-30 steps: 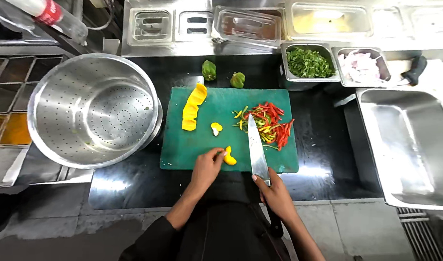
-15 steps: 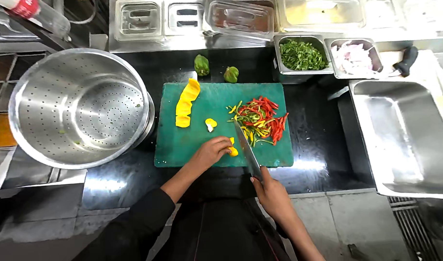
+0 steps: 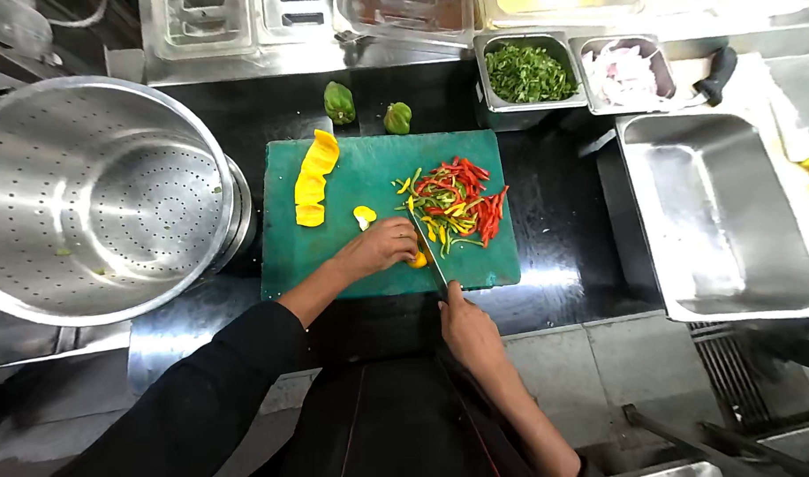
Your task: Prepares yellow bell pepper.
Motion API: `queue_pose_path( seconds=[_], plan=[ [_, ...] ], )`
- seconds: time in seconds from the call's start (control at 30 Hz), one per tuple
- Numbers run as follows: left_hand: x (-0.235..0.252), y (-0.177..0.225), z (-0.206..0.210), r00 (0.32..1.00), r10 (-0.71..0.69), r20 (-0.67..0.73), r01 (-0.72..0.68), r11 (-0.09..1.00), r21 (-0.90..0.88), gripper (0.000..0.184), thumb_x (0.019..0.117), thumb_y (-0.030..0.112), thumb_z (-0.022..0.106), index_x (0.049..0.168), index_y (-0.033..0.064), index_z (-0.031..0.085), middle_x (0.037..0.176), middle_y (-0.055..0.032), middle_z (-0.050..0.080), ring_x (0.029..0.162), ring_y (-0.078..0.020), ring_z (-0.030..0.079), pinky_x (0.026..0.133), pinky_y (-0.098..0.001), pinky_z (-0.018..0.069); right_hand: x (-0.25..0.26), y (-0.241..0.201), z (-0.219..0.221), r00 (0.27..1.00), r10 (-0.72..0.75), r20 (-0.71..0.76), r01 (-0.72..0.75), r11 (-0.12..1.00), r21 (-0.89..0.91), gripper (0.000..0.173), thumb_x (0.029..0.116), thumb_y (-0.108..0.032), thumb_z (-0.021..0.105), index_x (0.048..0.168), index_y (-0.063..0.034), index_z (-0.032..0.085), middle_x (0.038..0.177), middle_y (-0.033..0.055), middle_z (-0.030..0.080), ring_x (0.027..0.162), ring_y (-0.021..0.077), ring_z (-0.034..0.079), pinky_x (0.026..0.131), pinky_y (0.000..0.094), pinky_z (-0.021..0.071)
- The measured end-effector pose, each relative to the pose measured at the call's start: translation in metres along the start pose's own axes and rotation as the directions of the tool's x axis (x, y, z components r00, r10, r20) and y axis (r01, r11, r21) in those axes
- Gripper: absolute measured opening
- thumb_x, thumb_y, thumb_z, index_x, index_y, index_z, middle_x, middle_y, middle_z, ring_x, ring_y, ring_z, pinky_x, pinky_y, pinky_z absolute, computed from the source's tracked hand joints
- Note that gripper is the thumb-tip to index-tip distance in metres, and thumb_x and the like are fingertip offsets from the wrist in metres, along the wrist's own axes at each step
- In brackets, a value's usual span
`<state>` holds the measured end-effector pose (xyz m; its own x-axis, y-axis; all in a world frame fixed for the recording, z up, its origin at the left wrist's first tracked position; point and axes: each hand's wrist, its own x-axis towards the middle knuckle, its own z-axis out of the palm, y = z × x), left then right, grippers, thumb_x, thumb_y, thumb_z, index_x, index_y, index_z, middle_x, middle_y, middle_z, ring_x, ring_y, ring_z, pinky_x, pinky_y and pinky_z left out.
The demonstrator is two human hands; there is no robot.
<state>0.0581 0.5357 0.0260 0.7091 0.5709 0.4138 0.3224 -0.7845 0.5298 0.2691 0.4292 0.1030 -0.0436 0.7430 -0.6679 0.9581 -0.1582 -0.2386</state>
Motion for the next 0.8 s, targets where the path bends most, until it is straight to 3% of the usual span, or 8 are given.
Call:
queue_pose_path(
  seconds=[0.13,0.37,0.6,0.8],
  plan=[
    [0.0,-0.006,0.0,1.0,0.009,0.02,-0.008,0.998,-0.058,0.015,0.0965,0.015,0.069,0.097,0.0019,0.075,0.105,-0.0127,0.072,0.111,-0.0251,0.067,0.104,-0.0348,0.0509,-0.003,0.007,-0.006,0.999,-0.001,-0.034,0.001,1.0,-0.01,0.03,0.1105,-0.029,0.045,0.135,-0.0112,0.049,0.101,0.0178,0.069,0.092,0.0382,0.072,0.077,0.053,0.0567],
    [0.001,-0.015,0.001,0.999,0.044,-0.03,-0.048,0.992,-0.121,0.015,0.0927,0.017,0.074,0.088,0.0028,0.073,0.097,-0.0107,0.072,0.107,-0.0224,0.068,0.103,-0.0333,0.0513,-0.008,0.003,-0.004,0.999,0.036,0.017,-0.036,0.999,-0.024,0.031,0.1115,-0.027,0.041,0.139,-0.0118,0.047,0.111,0.0189,0.068,0.098,0.0383,0.071,0.08,0.0523,0.0567],
    [-0.001,-0.017,-0.003,0.996,0.08,-0.025,-0.083,0.982,-0.169,0.012,0.0959,0.009,0.068,0.091,0.0012,0.076,0.099,-0.011,0.073,0.109,-0.0212,0.068,0.105,-0.0325,0.0499,-0.045,-0.005,-0.02,0.999,0.041,0.016,-0.04,0.998,-0.049,0.032,0.1115,-0.025,0.038,0.138,-0.0117,0.049,0.112,0.0188,0.068,0.093,0.0382,0.072,0.076,0.0506,0.0573],
    [-0.003,-0.016,0.002,0.997,0.061,-0.048,-0.067,0.987,-0.144,0.013,0.096,0.01,0.068,0.09,0.0024,0.075,0.096,-0.0102,0.073,0.105,-0.0204,0.068,0.103,-0.0316,0.0501,-0.041,-0.01,-0.023,0.995,0.062,0.08,-0.057,0.996,-0.063,0.032,0.1118,-0.023,0.037,0.14,-0.0117,0.046,0.113,0.0183,0.067,0.096,0.0372,0.072,0.078,0.0493,0.0572]
  ],
)
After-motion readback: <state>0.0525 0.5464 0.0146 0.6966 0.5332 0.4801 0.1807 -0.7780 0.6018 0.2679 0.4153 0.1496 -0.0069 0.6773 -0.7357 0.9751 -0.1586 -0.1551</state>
